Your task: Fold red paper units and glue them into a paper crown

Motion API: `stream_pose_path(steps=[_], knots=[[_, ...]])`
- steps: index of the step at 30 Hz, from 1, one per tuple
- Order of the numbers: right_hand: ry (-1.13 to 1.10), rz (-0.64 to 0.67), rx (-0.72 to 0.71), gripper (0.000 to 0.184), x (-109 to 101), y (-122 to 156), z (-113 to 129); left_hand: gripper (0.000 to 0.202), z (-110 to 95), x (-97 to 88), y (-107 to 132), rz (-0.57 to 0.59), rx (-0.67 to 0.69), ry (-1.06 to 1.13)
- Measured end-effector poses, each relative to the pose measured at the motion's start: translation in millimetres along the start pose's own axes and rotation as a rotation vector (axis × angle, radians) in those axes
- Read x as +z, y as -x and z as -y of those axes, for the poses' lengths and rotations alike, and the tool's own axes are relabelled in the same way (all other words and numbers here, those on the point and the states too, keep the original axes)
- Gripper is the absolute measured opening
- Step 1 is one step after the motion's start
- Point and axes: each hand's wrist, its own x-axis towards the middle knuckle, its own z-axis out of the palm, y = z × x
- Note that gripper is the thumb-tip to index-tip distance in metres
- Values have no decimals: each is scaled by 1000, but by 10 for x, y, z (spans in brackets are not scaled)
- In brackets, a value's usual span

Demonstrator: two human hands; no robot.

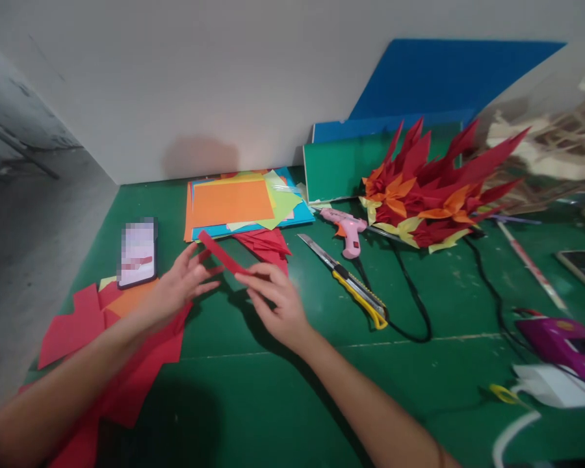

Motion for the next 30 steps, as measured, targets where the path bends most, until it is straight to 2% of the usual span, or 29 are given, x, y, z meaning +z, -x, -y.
stream_pose_path(steps=[2,5,8,11,15,19,24,26,30], knots=[[-76,56,-9,30,41,12,-4,71,-21,68,-145,-113,-84,249],[-144,50,48,20,83,41,-38,71,-38,100,-247,-210,-132,427],[-194,1,183,13,124,90,-86,76,-28,93,-250,-203,-93,467],[-242,-43,312,23,152,128,-131,72,-2,83,-225,-156,-33,479],[-179,-112,383,32,146,114,-149,76,82,76,-195,-52,47,449],[-148,-204,387,29,117,66,-132,76,230,60,-189,38,152,394],[-194,-263,397,22,97,47,-116,98,321,29,-203,154,241,206],[-222,-257,397,22,93,50,-109,99,310,25,-199,149,265,93],[-256,-236,398,21,85,53,-98,79,229,-1,-182,67,252,-1]])
